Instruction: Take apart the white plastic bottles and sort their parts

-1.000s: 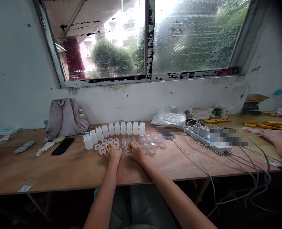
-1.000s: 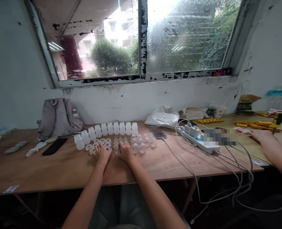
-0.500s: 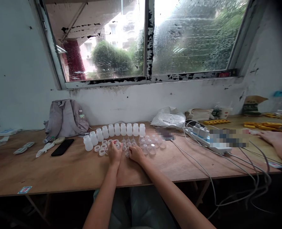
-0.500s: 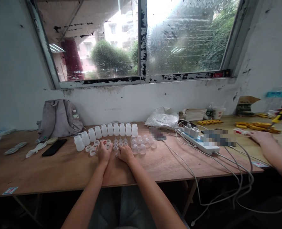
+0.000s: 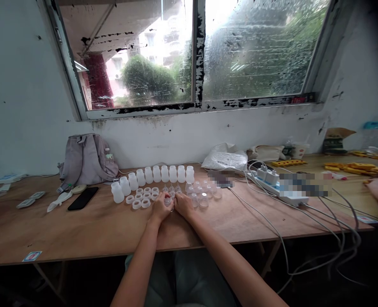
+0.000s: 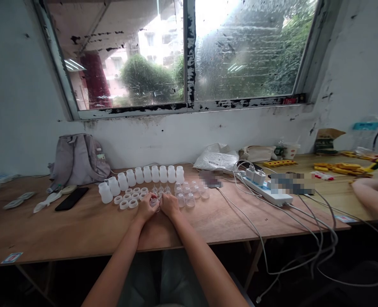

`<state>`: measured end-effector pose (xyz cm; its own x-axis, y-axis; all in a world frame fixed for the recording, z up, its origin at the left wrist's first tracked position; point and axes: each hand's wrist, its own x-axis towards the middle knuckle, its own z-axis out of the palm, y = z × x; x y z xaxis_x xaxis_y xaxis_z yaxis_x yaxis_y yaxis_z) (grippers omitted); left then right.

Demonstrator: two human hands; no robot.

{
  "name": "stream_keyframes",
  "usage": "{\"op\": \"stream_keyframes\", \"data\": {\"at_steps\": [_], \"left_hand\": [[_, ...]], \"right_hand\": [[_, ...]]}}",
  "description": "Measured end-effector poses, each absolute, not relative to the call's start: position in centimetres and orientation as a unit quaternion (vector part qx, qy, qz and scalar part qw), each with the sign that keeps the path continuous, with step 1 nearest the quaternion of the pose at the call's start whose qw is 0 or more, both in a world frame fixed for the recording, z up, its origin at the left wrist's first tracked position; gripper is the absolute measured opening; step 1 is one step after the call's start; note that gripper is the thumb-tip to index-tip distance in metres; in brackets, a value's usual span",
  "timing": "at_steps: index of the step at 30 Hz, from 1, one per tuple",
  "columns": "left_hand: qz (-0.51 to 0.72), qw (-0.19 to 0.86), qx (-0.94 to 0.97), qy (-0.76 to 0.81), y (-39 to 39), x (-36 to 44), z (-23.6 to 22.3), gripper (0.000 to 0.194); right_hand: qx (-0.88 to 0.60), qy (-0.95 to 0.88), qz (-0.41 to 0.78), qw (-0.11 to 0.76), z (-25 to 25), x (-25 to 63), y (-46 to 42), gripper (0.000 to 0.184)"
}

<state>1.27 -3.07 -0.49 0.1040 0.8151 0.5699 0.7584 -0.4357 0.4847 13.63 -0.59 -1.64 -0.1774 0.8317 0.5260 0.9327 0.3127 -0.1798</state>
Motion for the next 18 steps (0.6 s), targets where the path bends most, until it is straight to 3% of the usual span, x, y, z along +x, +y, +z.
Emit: {"op": "stream_keyframes", "data": {"at_steps": [9, 18], "left_hand": [[0.334, 0.055, 0.757, 0.56, -3.68, 1.38, -0.64, 0.02], [0.383, 0.051, 0.721, 0.575, -2.81, 0.81, -0.84, 0.012]], "right_hand": [[-0.59, -0.748, -0.095, 0.289, -1.7, 13.64, -0.46, 0.017], [-0.576, -0.753, -0.083, 0.305, -1.54, 13.83, -0.57, 0.02]]}}
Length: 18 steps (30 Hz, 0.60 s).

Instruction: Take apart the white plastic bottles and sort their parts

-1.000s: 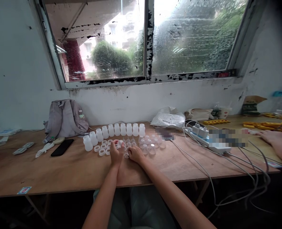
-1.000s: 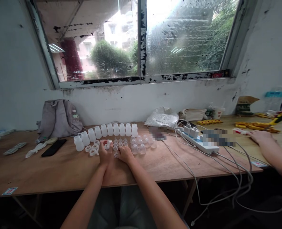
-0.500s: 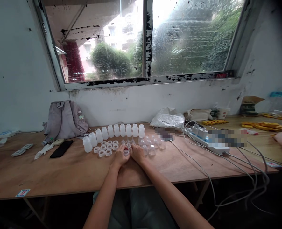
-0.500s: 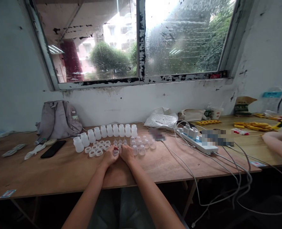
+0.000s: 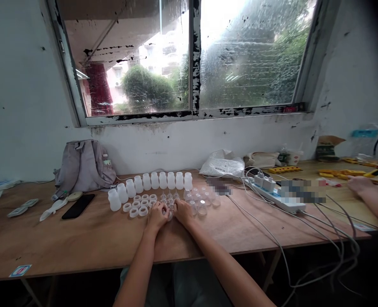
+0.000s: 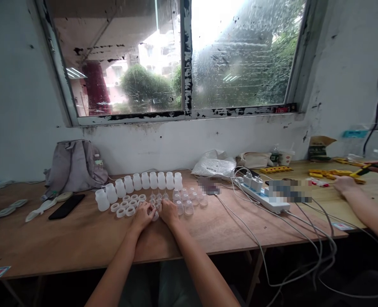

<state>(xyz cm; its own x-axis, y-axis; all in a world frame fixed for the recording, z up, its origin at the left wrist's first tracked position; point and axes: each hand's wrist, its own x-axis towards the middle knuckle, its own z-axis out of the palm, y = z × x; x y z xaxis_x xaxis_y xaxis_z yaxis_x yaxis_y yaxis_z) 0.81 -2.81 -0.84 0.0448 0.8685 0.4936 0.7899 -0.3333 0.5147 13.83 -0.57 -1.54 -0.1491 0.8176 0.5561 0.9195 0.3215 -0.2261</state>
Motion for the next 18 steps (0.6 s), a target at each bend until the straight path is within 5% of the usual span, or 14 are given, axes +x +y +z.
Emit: {"op": "stream_keyframes", "data": {"at_steps": [7, 18], "left_hand": [[0.465, 0.109, 0.658, 0.582, -1.8, 0.5, -1.3, 0.028], [0.539, 0.199, 0.608, 0.547, -1.4, 1.3, -1.8, 0.034]], "right_hand": [[-0.474, -0.818, -0.066, 0.318, -0.9, 13.6, -1.9, 0.03], [-0.509, -0.8, -0.043, 0.316, -1.2, 13.5, -1.5, 0.014]]}}
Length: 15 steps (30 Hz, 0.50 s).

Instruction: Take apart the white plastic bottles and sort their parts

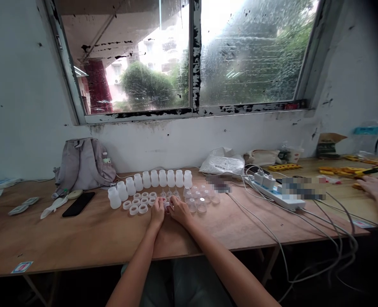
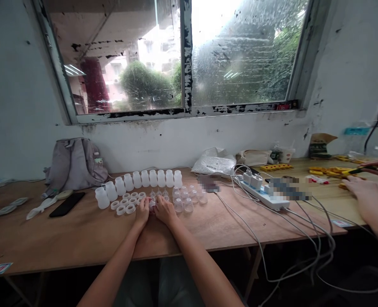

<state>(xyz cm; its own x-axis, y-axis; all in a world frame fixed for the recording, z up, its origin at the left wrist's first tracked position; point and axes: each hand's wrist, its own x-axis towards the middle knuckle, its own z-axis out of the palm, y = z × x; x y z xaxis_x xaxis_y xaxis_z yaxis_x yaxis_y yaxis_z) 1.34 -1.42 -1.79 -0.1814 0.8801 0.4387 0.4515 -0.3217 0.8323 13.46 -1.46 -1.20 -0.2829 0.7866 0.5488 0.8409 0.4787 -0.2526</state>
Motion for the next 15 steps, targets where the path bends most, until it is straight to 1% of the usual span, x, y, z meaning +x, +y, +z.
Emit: {"op": "stream_keyframes", "data": {"at_steps": [7, 15], "left_hand": [[0.536, 0.257, 0.633, 0.497, -1.56, 1.59, -1.73, 0.033], [0.521, 0.266, 0.66, 0.471, -1.15, 1.59, -2.12, 0.028]], "right_hand": [[-0.539, -0.788, -0.025, 0.296, -1.07, 13.52, -1.29, 0.01], [-0.559, -0.777, -0.012, 0.288, -0.8, 13.71, -1.14, 0.011]]}}
